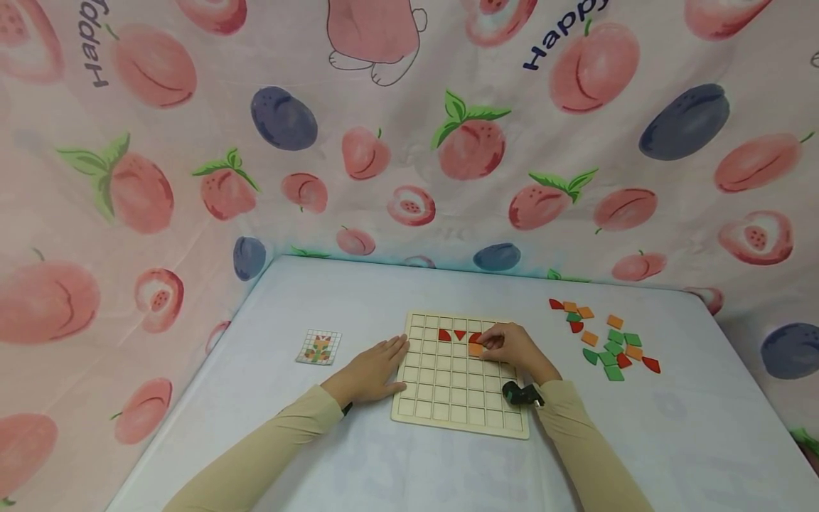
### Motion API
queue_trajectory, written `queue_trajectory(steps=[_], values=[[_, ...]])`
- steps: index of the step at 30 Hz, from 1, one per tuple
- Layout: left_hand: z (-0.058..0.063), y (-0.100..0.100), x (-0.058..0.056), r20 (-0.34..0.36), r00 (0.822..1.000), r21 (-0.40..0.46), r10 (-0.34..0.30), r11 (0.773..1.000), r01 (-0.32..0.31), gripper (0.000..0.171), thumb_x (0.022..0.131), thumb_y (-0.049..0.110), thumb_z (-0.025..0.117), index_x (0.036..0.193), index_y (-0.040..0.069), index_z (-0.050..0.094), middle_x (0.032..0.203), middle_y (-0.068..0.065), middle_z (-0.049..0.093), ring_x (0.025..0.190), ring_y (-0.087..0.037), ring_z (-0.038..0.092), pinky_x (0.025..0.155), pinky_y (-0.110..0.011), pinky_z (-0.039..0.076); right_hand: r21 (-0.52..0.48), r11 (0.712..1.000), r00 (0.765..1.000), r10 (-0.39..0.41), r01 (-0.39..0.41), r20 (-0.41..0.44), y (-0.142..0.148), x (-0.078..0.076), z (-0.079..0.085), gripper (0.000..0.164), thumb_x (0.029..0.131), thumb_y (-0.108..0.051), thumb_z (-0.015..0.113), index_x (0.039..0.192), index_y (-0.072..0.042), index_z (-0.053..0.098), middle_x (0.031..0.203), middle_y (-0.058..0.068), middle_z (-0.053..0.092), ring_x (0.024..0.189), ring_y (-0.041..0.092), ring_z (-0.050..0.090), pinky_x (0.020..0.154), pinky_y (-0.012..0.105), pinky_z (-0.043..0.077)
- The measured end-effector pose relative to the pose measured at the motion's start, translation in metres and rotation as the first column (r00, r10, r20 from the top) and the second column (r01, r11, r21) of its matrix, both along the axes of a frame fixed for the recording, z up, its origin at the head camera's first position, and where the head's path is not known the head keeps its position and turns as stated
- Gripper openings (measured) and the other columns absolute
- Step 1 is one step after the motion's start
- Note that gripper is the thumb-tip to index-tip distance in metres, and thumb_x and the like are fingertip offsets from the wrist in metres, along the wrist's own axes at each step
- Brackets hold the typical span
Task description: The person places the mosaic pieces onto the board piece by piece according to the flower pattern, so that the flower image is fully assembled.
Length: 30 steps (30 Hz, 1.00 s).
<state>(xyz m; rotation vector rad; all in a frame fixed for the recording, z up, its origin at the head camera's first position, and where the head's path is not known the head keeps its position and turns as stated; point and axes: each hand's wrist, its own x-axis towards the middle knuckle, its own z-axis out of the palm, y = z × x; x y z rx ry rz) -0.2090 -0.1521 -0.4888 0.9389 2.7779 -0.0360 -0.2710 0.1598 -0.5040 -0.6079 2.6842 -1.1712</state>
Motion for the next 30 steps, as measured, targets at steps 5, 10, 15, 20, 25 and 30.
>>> queue_trajectory(steps=[5, 10, 15, 20, 25, 30], values=[[-0.003, 0.0, -0.001, -0.007, 1.0, -0.004, -0.005, 1.0, 0.005, 0.078, 0.095, 0.052, 0.043, 0.149, 0.001, 0.019, 0.158, -0.013, 0.017, 0.146, -0.024, 0.018, 0.119, -0.037, 0.023, -0.011, 1.0, 1.0, 0.016, -0.016, 0.023, 0.002, -0.001, -0.001, 0.018, 0.075, -0.009, 0.078, 0.092, -0.004, 0.073, 0.085, 0.008, 0.066, 0.073, 0.009, 0.058, 0.064, 0.022, 0.051], [-0.006, -0.001, -0.003, -0.017, 1.0, -0.018, -0.013, 1.0, 0.012, 0.078, 0.096, 0.053, 0.041, 0.15, 0.002, 0.017, 0.158, -0.013, 0.016, 0.146, -0.024, 0.018, 0.119, -0.037, 0.023, -0.033, 0.999, 0.998, 0.04, -0.039, 0.04, 0.004, -0.002, -0.003, 0.018, 0.075, -0.01, 0.078, 0.092, -0.006, 0.073, 0.089, 0.007, 0.066, 0.077, 0.013, 0.06, 0.067, 0.022, 0.053], [-0.007, -0.001, -0.003, -0.018, 1.0, -0.025, -0.01, 1.0, 0.01, 0.079, 0.096, 0.054, 0.04, 0.15, 0.002, 0.017, 0.158, -0.012, 0.015, 0.146, -0.024, 0.017, 0.119, -0.036, 0.023, -0.029, 0.999, 0.999, 0.046, -0.045, 0.022, 0.004, -0.003, -0.004, 0.018, 0.075, -0.011, 0.078, 0.091, -0.007, 0.073, 0.088, 0.006, 0.066, 0.076, 0.013, 0.059, 0.066, 0.023, 0.052], [-0.006, -0.001, -0.003, -0.019, 1.0, -0.025, -0.011, 1.0, 0.011, 0.079, 0.096, 0.054, 0.041, 0.15, 0.002, 0.017, 0.158, -0.012, 0.015, 0.146, -0.024, 0.018, 0.118, -0.037, 0.024, -0.028, 0.999, 0.998, 0.047, -0.047, 0.028, 0.005, -0.004, -0.006, 0.02, 0.074, -0.013, 0.079, 0.093, -0.007, 0.073, 0.088, 0.007, 0.066, 0.076, 0.01, 0.059, 0.067, 0.023, 0.053], [-0.006, -0.001, -0.003, -0.022, 1.0, -0.022, -0.013, 1.0, 0.013, 0.079, 0.095, 0.053, 0.041, 0.15, 0.002, 0.017, 0.158, -0.012, 0.015, 0.146, -0.024, 0.018, 0.119, -0.036, 0.023, -0.044, 0.997, 0.997, 0.061, -0.059, 0.038, 0.008, -0.005, -0.006, 0.021, 0.075, -0.014, 0.079, 0.095, -0.007, 0.073, 0.09, 0.007, 0.066, 0.077, 0.009, 0.06, 0.068, 0.023, 0.054], [-0.007, -0.001, -0.003, -0.026, 1.0, -0.023, -0.016, 1.0, 0.015, 0.078, 0.096, 0.053, 0.041, 0.15, 0.001, 0.017, 0.158, -0.013, 0.016, 0.146, -0.024, 0.018, 0.118, -0.037, 0.024, -0.086, 0.994, 0.995, 0.078, -0.073, 0.066, 0.01, -0.005, -0.005, 0.024, 0.076, -0.013, 0.078, 0.097, -0.005, 0.072, 0.093, 0.01, 0.067, 0.079, 0.012, 0.062, 0.07, 0.023, 0.054]])
